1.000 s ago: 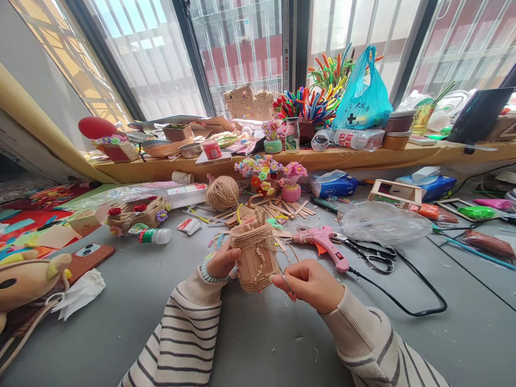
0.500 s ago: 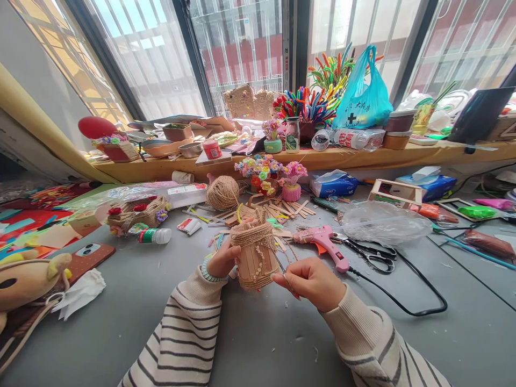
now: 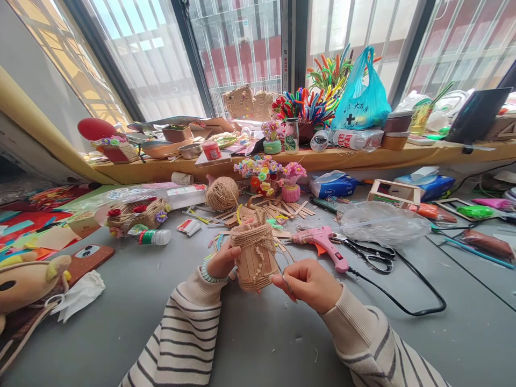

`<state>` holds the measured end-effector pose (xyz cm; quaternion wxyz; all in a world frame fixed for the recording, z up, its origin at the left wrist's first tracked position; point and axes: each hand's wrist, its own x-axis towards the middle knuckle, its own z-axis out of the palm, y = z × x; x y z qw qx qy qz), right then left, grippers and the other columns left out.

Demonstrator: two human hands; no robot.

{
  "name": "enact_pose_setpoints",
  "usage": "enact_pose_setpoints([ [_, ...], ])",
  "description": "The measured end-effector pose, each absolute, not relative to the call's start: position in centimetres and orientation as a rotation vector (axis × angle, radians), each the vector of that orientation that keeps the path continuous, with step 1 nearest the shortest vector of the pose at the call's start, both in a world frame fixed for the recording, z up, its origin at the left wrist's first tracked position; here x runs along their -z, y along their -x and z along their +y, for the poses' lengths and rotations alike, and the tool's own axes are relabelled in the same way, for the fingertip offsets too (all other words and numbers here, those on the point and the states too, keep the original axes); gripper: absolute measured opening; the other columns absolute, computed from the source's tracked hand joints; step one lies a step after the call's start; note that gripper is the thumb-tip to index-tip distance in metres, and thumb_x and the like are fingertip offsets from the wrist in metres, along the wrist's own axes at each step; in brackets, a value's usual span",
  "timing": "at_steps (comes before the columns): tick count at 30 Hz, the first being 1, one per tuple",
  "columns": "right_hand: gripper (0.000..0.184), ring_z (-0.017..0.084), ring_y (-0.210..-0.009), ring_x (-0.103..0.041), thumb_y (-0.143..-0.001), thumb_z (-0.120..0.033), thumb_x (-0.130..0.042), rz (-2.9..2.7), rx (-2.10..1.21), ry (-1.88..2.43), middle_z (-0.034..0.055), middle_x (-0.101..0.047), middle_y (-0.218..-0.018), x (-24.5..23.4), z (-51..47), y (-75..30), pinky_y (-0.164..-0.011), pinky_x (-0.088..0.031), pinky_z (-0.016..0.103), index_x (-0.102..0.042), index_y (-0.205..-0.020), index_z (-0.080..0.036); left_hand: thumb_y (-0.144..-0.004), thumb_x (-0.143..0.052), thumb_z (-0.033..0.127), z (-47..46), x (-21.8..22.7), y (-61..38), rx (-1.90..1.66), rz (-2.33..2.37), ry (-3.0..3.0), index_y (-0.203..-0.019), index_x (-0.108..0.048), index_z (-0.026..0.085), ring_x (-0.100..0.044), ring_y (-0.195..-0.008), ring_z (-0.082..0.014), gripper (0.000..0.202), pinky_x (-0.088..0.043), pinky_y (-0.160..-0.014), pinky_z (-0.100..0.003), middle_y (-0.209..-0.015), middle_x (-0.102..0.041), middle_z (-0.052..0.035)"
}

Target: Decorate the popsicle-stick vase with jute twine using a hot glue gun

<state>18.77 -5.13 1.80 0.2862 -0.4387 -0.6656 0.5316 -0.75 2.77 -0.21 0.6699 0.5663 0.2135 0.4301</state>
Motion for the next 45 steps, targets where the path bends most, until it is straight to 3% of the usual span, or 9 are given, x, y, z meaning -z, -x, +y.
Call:
enact_pose_setpoints([
  [6,0.062,0.002,-0.035,-0.022,-0.057,-0.077,-0.045,-1.715,-1.486,1.202,-0.0057,-0.029,-0.037,-2.4,-5.3,-18.3,-0.037,-0.013,0.023,-0.037,-0.04,-0.018,-0.055,-0.07,0.047,2.6,0.1,0.7,-0.947,0.468,-1.312,-0.129,-0.038,0.022,-0.04,-0.119,-0.031,0.084,-0.021,-0.103,-0.046,-0.125,-0.051,-0.0094],
  [17,0.06,0.002,-0.038,-0.024,-0.063,-0.073,-0.043,-1.799,-1.409,1.208,-0.005,-0.031,-0.039,-1.5,-4.8,-19.1,-0.039,-0.016,0.023,-0.039,-0.042,-0.017,-0.056,-0.069,0.047,2.6,0.2,0.8,-0.91,0.46,-1.324,-0.131,-0.034,0.025,-0.04,-0.12,-0.0285,0.086,-0.022,-0.103,-0.043,-0.128,-0.048,-0.0077],
  [38,0.059,0.002,-0.037,-0.023,-0.066,-0.068,-0.047,-1.829,-1.321,1.175,-0.0056,-0.031,-0.036,-1.2,-4.5,-19.1,-0.037,-0.016,0.022,-0.031,-0.039,-0.018,-0.054,-0.07,0.047,2.6,0.1,0.8,-0.942,0.494,-1.262,-0.13,-0.036,0.021,-0.043,-0.116,-0.0325,0.088,-0.025,-0.101,-0.047,-0.12,-0.055,-0.0106],
  [45,0.056,0.002,-0.036,-0.027,-0.064,-0.065,-0.052,-1.823,-1.388,1.145,-0.0045,-0.034,-0.036,-1.0,-4.6,-19.2,-0.037,-0.016,0.021,-0.037,-0.039,-0.017,-0.054,-0.07,0.047,2.4,0.1,0.8,-0.928,0.459,-1.261,-0.13,-0.037,0.021,-0.038,-0.121,-0.0329,0.087,-0.023,-0.102,-0.046,-0.123,-0.053,-0.0106],
])
